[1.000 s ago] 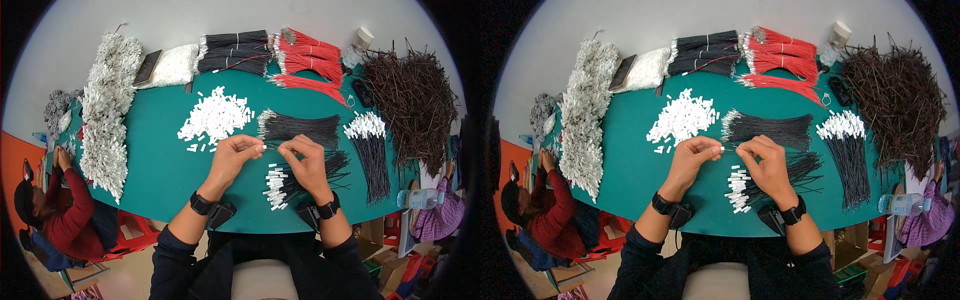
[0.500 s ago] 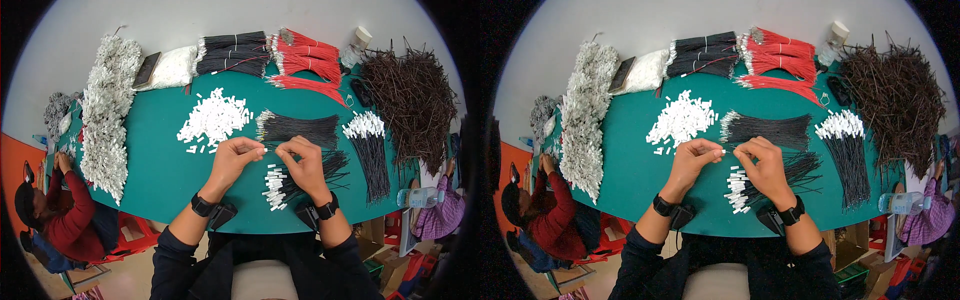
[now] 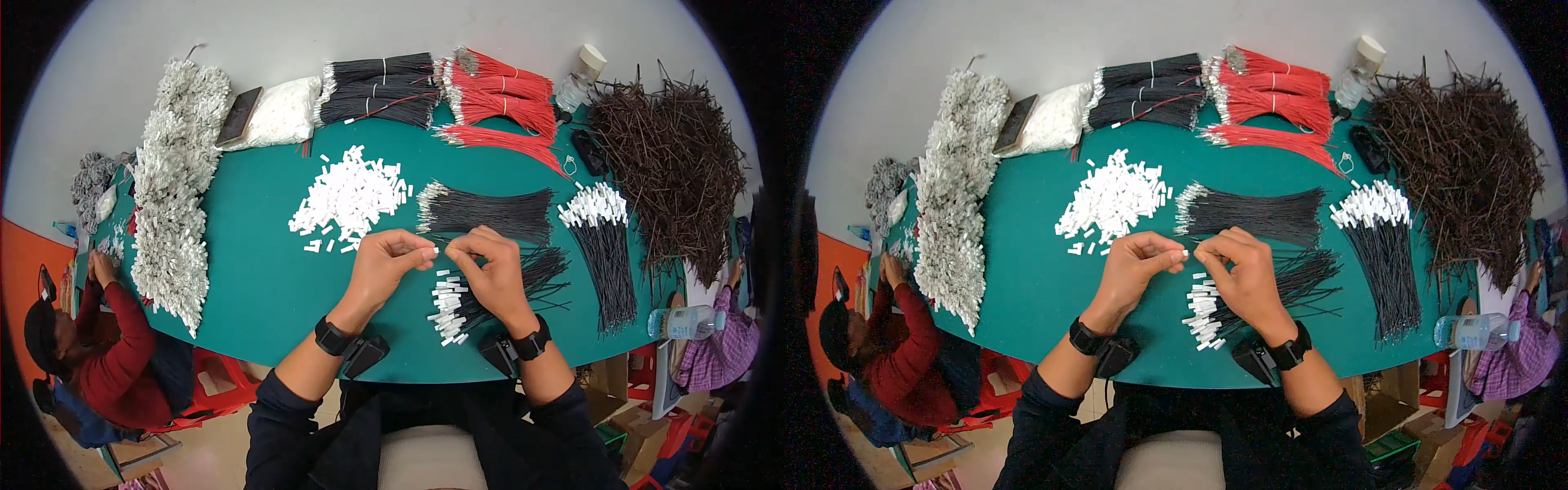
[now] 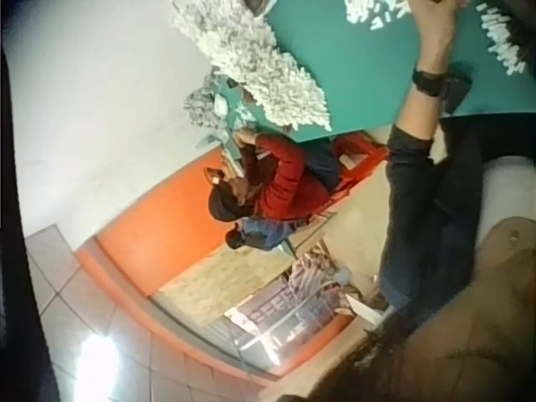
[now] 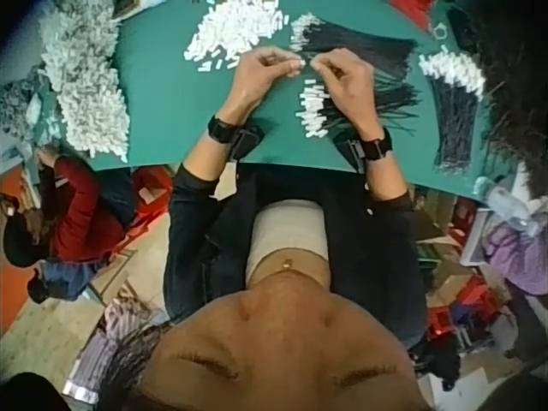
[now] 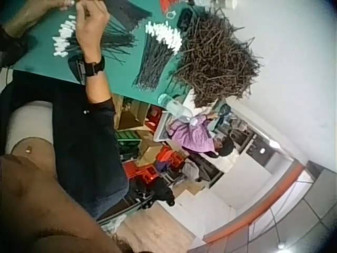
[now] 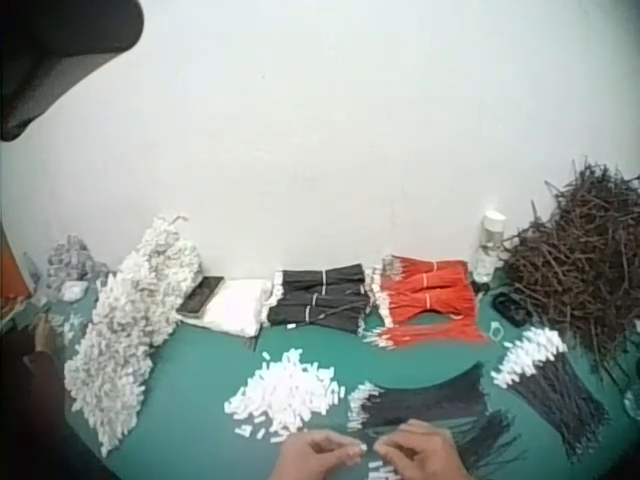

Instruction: Assembling small white components onto black cable ties at a workbench.

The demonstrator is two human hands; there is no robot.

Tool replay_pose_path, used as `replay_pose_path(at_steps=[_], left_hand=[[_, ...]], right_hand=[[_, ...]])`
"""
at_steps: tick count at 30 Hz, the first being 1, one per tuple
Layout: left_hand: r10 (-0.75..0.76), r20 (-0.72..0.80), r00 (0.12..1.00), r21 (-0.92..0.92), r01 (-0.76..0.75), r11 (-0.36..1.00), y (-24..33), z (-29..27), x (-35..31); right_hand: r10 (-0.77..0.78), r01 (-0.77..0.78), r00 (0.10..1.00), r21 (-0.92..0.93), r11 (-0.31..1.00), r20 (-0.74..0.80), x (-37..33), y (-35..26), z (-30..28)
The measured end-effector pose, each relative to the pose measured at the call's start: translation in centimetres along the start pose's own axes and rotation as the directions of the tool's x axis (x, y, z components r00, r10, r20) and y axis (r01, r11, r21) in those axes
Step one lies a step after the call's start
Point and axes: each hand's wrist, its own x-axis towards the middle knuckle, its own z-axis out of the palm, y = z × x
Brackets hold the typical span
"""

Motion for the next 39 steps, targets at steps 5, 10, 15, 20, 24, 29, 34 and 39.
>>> replay_pose_path(at_steps=[5, 10, 15, 20, 24, 29, 34, 39], left_hand=[[-0.013, -0.003, 1.0, -0.006, 0.013, 1.0, 0.0, 0.0, 0.1], [-0.016, 0.013, 1.0, -0.015, 0.017, 1.0, 0.0, 0.1, 0.0], [-0.034, 0.016, 0.999, -0.05, 0.034, 0.998, -0.2, 0.2, 0.0], [-0.042, 0.026, 0.999, -0.036, 0.043, 0.998, 0.1, 0.2, 0.0], [-0.032, 0.015, 0.999, 0.026, 0.031, 0.999, -0.1, -0.1, 0.2], [0.068, 0.001, 0.998, 0.339, -0.065, 0.939, 0.2, 0.5, -0.4], [0.033, 0.094, 0.995, 0.567, -0.08, 0.82, 0.6, 1.8, -0.7], [0.268, 0.148, 0.952, 0.65, -0.298, 0.699, 1.0, 1.0, -0.5]], right_hand=[[0.042, -0.042, 0.999, 0.046, 0.998, -0.009, 0.1, 0.2, -0.1], [0.017, -0.017, 1.0, 0.015, 1.0, 0.024, 0.0, 0.1, 0.1], [0.026, -0.027, 0.999, 0.024, 0.999, 0.019, 0.0, 0.0, 0.1], [0.001, 0.0, 0.999, -0.011, 1.0, 0.036, 0.3, 0.2, -0.3], [-0.023, 0.027, 0.997, -0.063, 0.998, 0.067, 0.3, 0.4, -0.8], [0.012, 0.025, 0.981, -0.191, 0.981, 0.192, 0.7, 0.4, -2.1], [-0.025, 0.046, 0.996, -0.261, 0.964, 0.08, 0.5, 1.8, -1.9], [-0.006, 0.045, 0.995, -0.396, 0.917, 0.101, 0.2, 2.7, -1.3]])
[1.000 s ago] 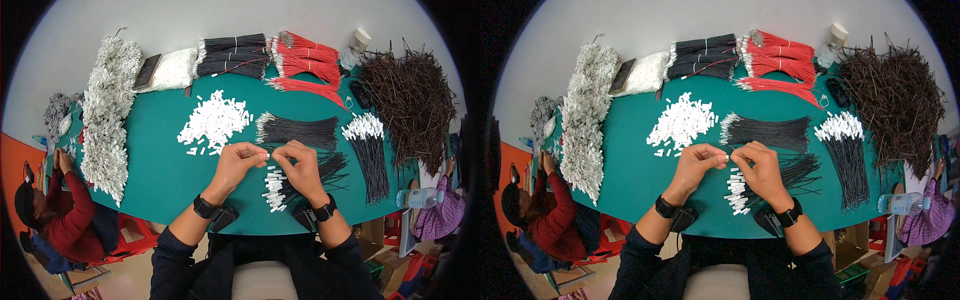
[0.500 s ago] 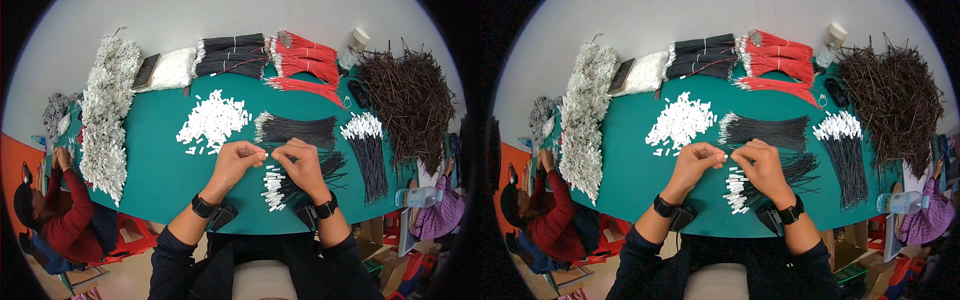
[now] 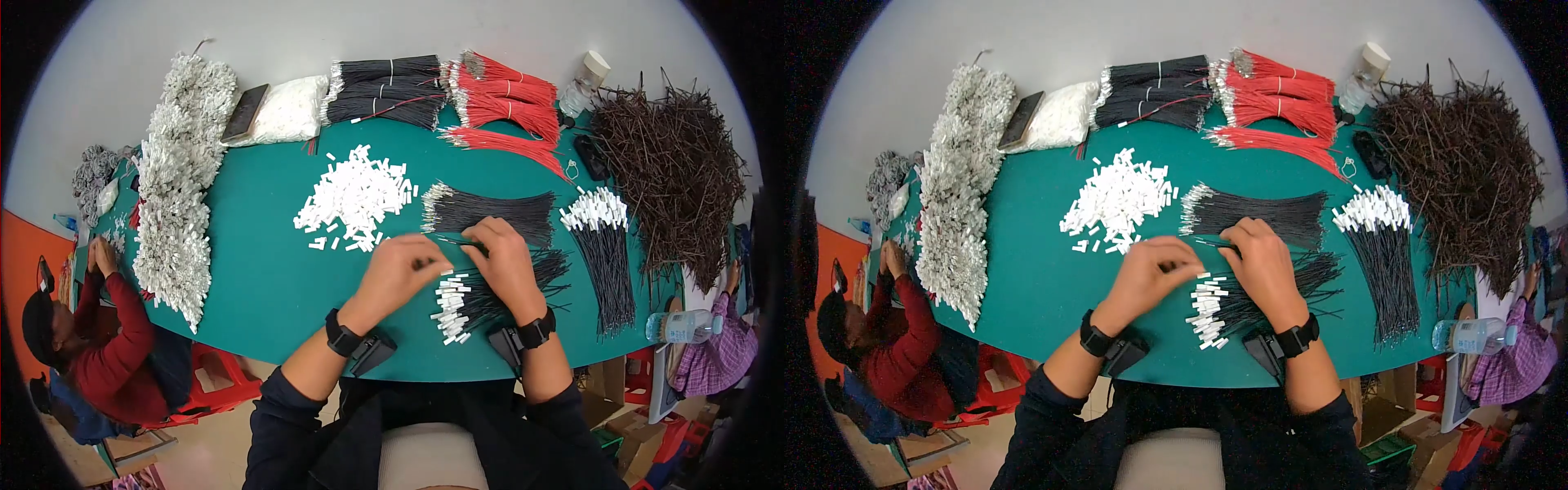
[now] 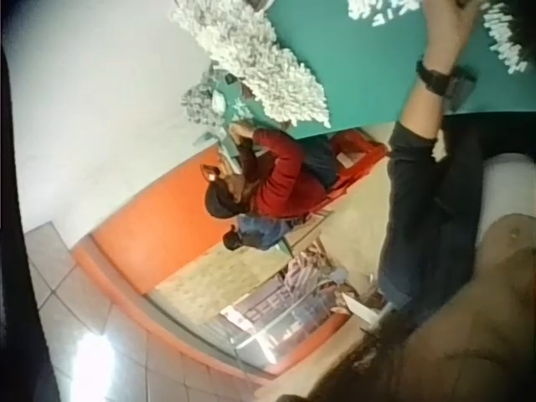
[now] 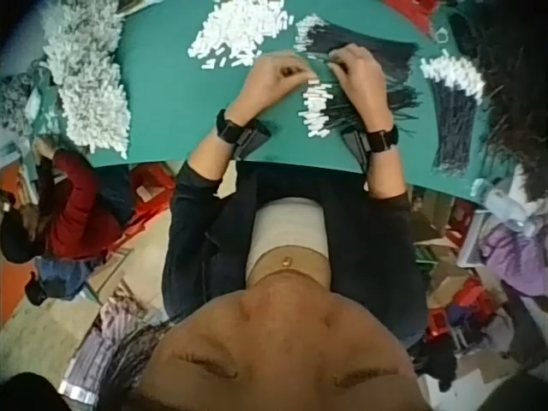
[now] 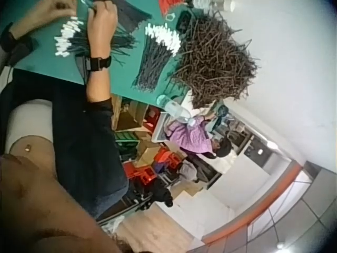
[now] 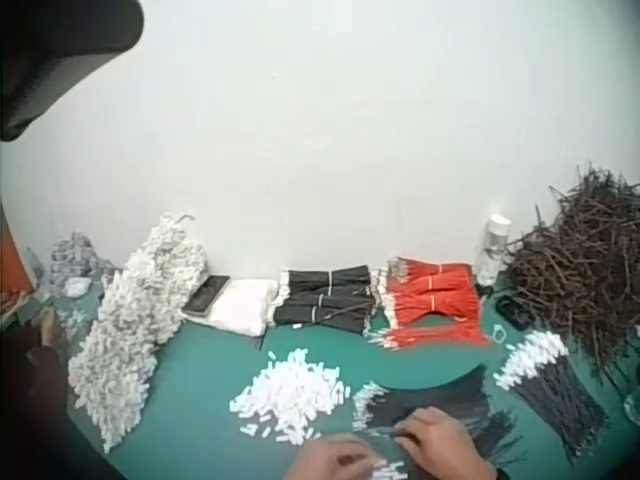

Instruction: Assembling small white components onto black cable ties at a workbench.

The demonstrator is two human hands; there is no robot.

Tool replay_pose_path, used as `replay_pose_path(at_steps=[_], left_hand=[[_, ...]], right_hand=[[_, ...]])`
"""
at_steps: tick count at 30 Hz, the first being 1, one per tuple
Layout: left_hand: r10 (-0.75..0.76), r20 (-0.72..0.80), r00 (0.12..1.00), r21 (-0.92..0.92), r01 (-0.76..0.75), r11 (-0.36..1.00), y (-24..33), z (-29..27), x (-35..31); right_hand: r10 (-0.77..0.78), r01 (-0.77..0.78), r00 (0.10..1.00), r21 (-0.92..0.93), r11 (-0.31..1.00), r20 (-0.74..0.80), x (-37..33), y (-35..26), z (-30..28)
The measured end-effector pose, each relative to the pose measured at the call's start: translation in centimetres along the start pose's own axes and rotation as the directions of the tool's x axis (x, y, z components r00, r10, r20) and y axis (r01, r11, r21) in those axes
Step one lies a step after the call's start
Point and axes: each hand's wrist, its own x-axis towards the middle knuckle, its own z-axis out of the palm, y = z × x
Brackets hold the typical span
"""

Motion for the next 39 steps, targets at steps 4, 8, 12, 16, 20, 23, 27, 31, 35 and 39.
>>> replay_pose_path(at_steps=[4, 8, 12, 16, 20, 23, 27, 31, 35, 39], left_hand=[[0.128, -0.229, 0.965, 0.391, -0.029, 0.92, -1.8, -3.2, 0.1], [0.026, -0.198, 0.98, 0.474, 0.073, 0.878, -1.3, -4.6, -0.3], [-0.014, -0.154, 0.988, 0.506, 0.091, 0.858, -1.1, -4.7, -0.3], [-0.008, -0.133, 0.991, 0.552, 0.081, 0.83, -1.3, -4.6, -0.4], [0.027, -0.121, 0.992, 0.597, 0.051, 0.801, -1.3, -4.5, -0.5], [0.04, -0.117, 0.992, 0.614, 0.041, 0.788, -1.0, -4.4, -0.5], [0.046, -0.135, 0.99, 0.618, 0.048, 0.785, -0.8, -4.5, -0.6], [-0.054, -0.175, 0.983, 0.327, 0.11, 0.939, -0.6, -4.1, -0.2], [-0.288, -0.029, 0.957, -0.443, 0.246, 0.862, -0.5, -3.1, 0.1], [-0.281, 0.117, 0.953, -0.72, 0.276, 0.637, -1.1, -2.3, 0.0]], right_hand=[[-0.002, 0.003, 1.0, -0.062, 0.998, 0.019, 0.2, 0.2, 0.5], [0.018, -0.015, 0.998, -0.051, 0.999, 0.056, 0.4, 0.3, 0.9], [-0.001, 0.006, 0.999, -0.085, 0.996, 0.054, 0.3, 0.4, 0.7], [-0.029, 0.035, 0.998, -0.109, 0.993, 0.061, 0.4, 0.2, 0.7], [-0.031, 0.038, 0.997, -0.117, 0.992, 0.065, 0.4, 0.2, 0.7], [-0.011, 0.022, 0.996, -0.13, 0.991, 0.086, 0.4, 0.2, 0.6], [-0.033, 0.036, 0.999, -0.076, 0.996, 0.039, 0.6, 0.4, 0.6], [0.008, 0.004, 0.996, 0.133, 0.991, -0.094, 0.5, 0.3, 0.5], [0.125, -0.082, 0.987, 0.348, 0.934, -0.103, 0.3, -0.3, 0.2], [0.098, -0.03, 0.98, 0.356, 0.934, -0.175, 0.5, -1.7, -0.5]])
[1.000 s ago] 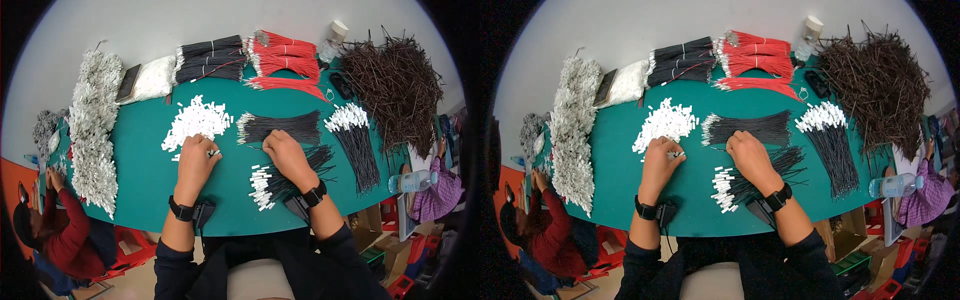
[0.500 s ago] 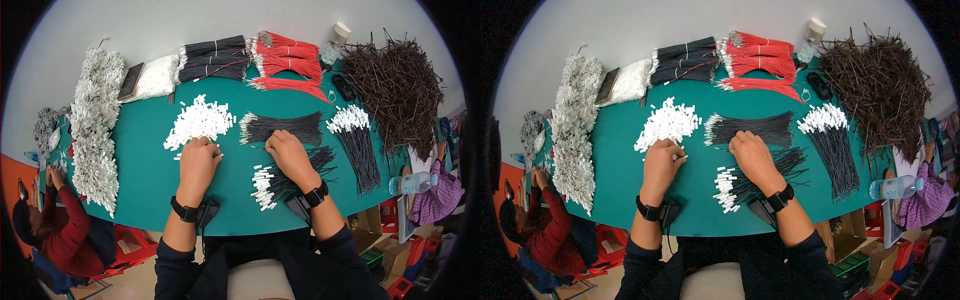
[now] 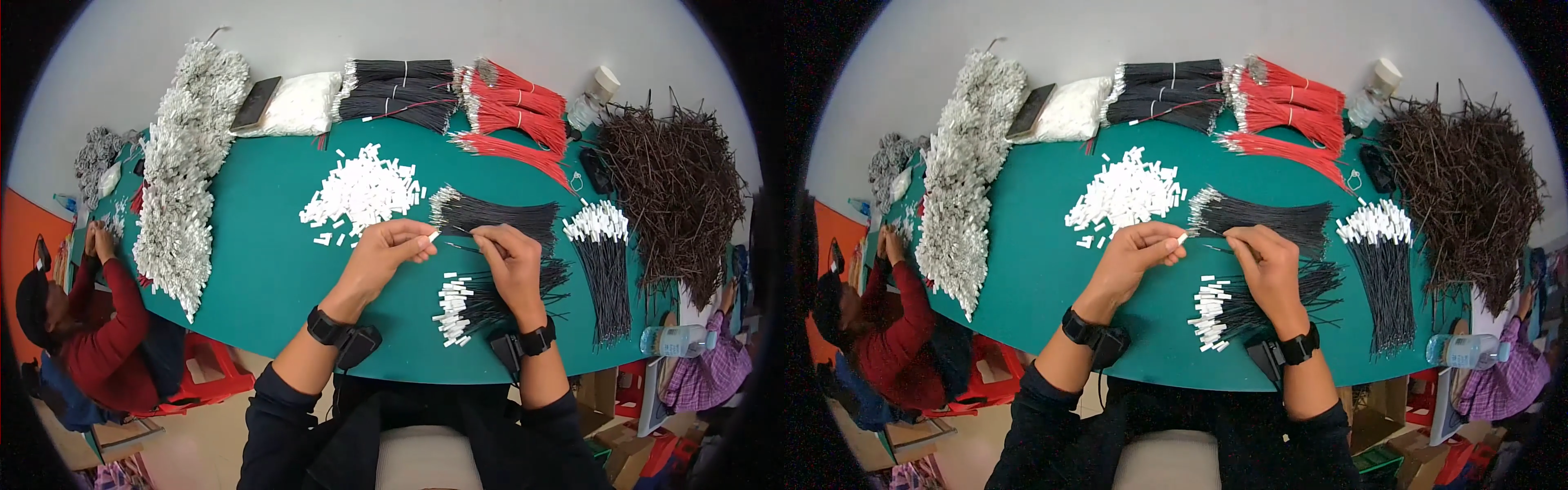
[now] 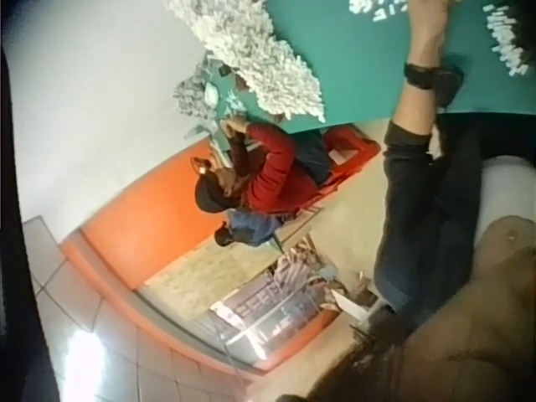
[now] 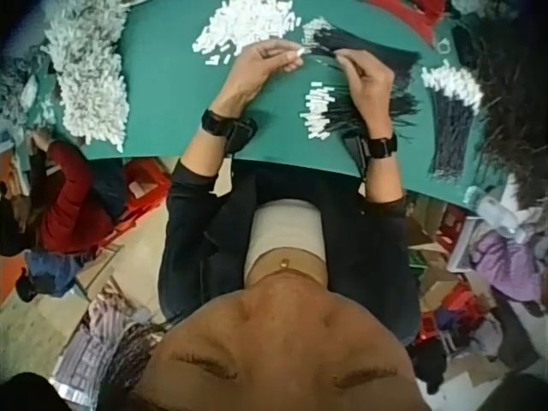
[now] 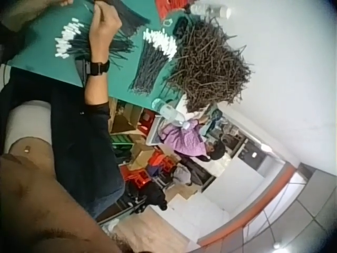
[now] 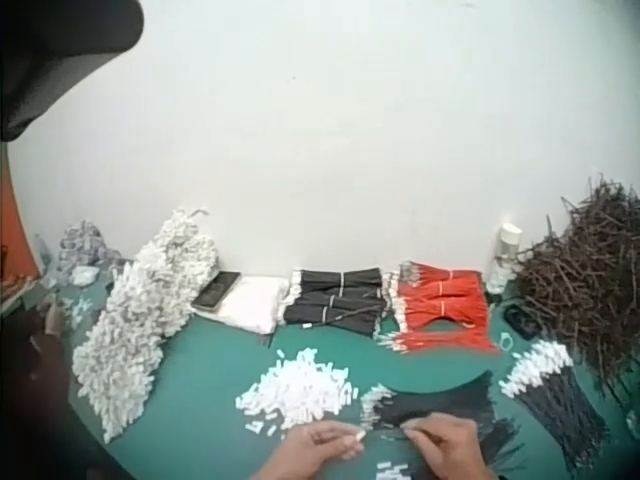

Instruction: Assembling small white components onto black cable ties at a workbench.

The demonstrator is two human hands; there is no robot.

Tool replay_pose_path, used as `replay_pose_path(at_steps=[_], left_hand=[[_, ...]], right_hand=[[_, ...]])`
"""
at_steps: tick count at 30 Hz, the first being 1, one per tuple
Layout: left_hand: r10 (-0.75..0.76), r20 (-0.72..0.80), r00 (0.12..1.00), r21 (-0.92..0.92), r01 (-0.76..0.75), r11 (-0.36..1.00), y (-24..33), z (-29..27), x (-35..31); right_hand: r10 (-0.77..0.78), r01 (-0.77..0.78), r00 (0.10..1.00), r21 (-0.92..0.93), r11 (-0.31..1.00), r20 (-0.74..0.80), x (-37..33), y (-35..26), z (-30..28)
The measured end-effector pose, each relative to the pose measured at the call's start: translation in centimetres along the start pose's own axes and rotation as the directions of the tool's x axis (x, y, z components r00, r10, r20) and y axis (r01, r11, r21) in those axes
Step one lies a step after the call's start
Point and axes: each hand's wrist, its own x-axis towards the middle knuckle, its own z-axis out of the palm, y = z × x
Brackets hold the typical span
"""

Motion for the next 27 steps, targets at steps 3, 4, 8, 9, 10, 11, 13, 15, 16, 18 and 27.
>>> replay_pose_path(at_steps=[3, 4, 8, 9, 10, 11, 13, 15, 16, 18, 27], left_hand=[[-0.016, -0.024, 1.0, 0.006, 0.016, 1.0, -0.17, 0.0, 0.08], [-0.012, -0.023, 1.0, 0.025, 0.013, 1.0, -0.15, 0.05, 0.08], [-0.009, -0.016, 1.0, 0.067, 0.01, 0.998, -0.23, 0.17, 0.19], [-0.009, -0.012, 1.0, 0.068, 0.01, 0.998, -0.27, 0.18, 0.24], [-0.01, -0.008, 1.0, 0.07, 0.01, 0.997, -0.31, 0.21, 0.27], [-0.012, -0.006, 1.0, 0.07, 0.012, 0.997, -0.37, 0.23, 0.29], [-0.011, 0.004, 1.0, 0.074, 0.011, 0.997, -0.52, 0.11, 0.24], [-0.012, 0.009, 1.0, 0.076, 0.012, 0.997, -0.61, 0.01, 0.21], [-0.011, 0.01, 1.0, 0.085, 0.01, 0.996, -0.64, -0.05, 0.19], [-0.007, 0.014, 1.0, 0.1, 0.006, 0.995, -0.67, -0.06, 0.21], [0.0, 0.007, 1.0, 0.138, -0.001, 0.99, -0.63, 0.14, 0.12]], right_hand=[[-0.007, 0.009, 0.998, -0.031, 0.999, 0.055, 0.1, -1.05, -0.23], [-0.004, 0.006, 0.998, -0.031, 0.999, 0.056, 0.06, -1.09, -0.18], [0.025, -0.025, 0.996, 0.006, 1.0, 0.082, -0.05, -1.09, -0.05], [0.03, -0.032, 0.996, 0.02, 0.999, 0.08, -0.11, -1.04, -0.05], [0.035, -0.038, 0.996, 0.034, 0.999, 0.078, -0.16, -1.0, -0.05], [0.04, -0.043, 0.996, 0.048, 0.998, 0.075, -0.2, -0.99, -0.07], [0.039, -0.042, 0.996, 0.045, 0.998, 0.079, -0.17, -1.1, -0.01], [0.034, -0.037, 0.996, 0.036, 0.999, 0.088, -0.14, -1.24, 0.0], [0.035, -0.038, 0.996, 0.037, 0.999, 0.087, -0.16, -1.25, 0.01], [0.044, -0.048, 0.995, 0.039, 0.998, 0.087, -0.2, -1.27, -0.04], [0.029, -0.031, 0.996, 0.017, 0.999, 0.081, -0.26, -1.22, -0.09]])
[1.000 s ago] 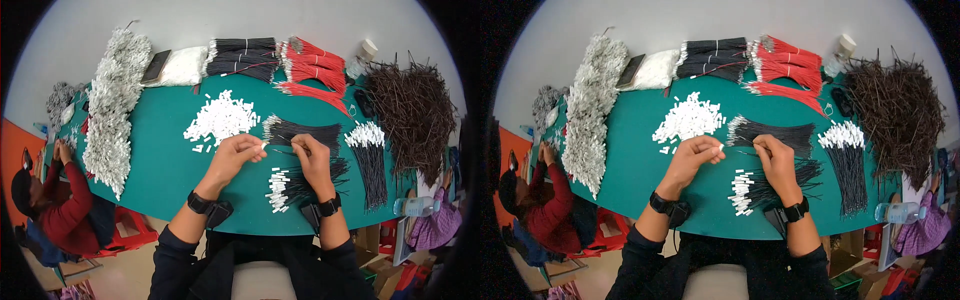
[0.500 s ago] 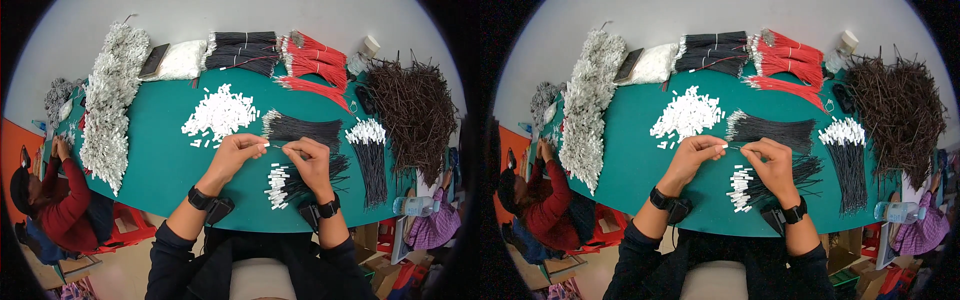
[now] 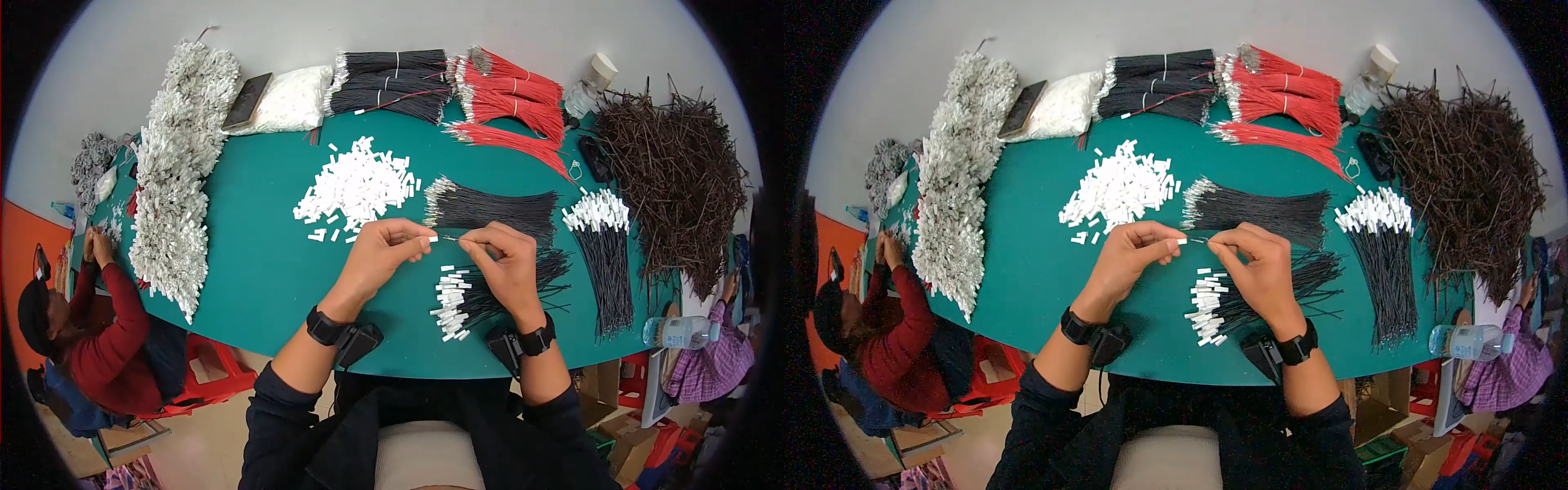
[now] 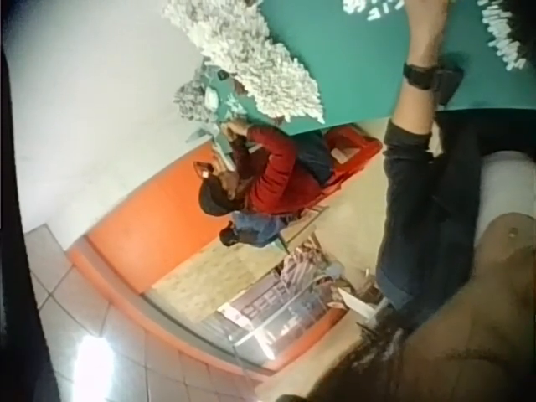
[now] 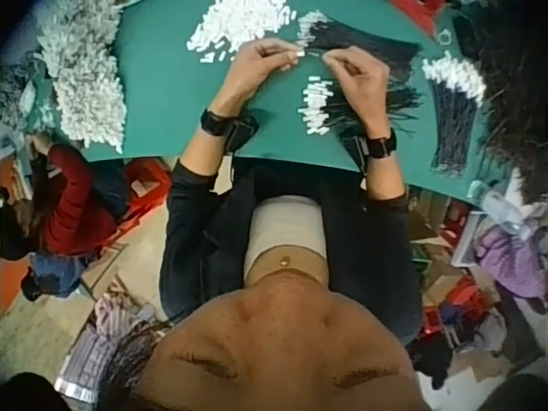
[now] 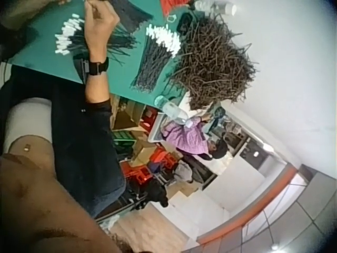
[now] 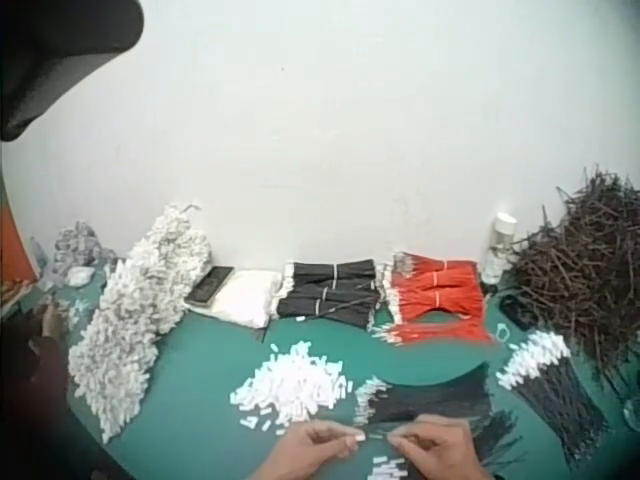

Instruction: Assembling small white components onto black cable ties at a workbench.

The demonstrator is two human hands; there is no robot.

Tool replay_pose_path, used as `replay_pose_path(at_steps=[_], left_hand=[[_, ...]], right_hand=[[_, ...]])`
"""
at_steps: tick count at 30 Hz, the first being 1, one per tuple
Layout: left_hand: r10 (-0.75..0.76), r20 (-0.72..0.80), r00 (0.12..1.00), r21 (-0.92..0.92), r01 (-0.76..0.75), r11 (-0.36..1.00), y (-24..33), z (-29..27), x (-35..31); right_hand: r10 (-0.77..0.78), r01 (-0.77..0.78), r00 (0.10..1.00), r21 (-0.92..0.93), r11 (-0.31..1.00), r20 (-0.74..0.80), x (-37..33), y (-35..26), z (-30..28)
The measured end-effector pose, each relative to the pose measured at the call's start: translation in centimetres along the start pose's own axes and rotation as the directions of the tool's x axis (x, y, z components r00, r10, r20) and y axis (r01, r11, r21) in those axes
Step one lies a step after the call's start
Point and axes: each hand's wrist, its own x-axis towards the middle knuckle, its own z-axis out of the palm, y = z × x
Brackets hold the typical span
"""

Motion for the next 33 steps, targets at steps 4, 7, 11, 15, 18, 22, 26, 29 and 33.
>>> replay_pose_path(at_steps=[4, 7, 11, 15, 18, 22, 26, 29, 33], left_hand=[[-0.006, -0.015, 1.0, 0.0, 0.006, 1.0, 0.02, -0.04, -0.03], [-0.007, -0.004, 1.0, 0.015, 0.007, 1.0, 0.14, 0.02, -0.02], [-0.005, -0.021, 1.0, 0.006, 0.005, 1.0, 0.32, 0.27, -0.06], [0.003, -0.023, 1.0, 0.003, -0.003, 1.0, -0.02, 0.13, 0.04], [0.01, -0.022, 1.0, 0.005, -0.01, 1.0, -0.11, 0.13, 0.07], [0.005, -0.022, 1.0, 0.024, -0.004, 1.0, -0.06, 0.16, 0.06], [0.007, -0.031, 0.999, 0.048, -0.005, 0.999, 0.1, 0.29, 0.03], [0.009, -0.034, 0.999, 0.048, -0.008, 0.999, 0.01, 0.35, 0.08], [0.013, -0.026, 1.0, 0.04, -0.011, 0.999, 0.06, 0.39, -0.01]], right_hand=[[-0.003, 0.004, 1.0, -0.038, 0.999, 0.021, 0.04, -0.54, -0.16], [-0.078, 0.078, 0.997, -0.053, 0.996, 0.007, -0.01, -0.26, -0.22], [-0.171, 0.171, 0.985, -0.069, 0.983, -0.006, 0.07, 0.28, -0.08], [-0.171, 0.171, 0.985, -0.06, 0.983, -0.006, 0.04, -0.05, -0.06], [-0.15, 0.15, 0.989, -0.057, 0.987, -0.004, -0.03, -0.1, -0.04], [-0.134, 0.135, 0.991, -0.069, 0.988, 0.007, -0.11, 0.05, -0.09], [-0.132, 0.134, 0.991, -0.075, 0.988, 0.033, -0.16, 0.19, -0.13], [-0.133, 0.136, 0.99, -0.07, 0.988, 0.042, -0.17, 0.26, -0.07], [-0.143, 0.146, 0.989, -0.075, 0.986, 0.043, -0.13, 0.25, 0.06]])
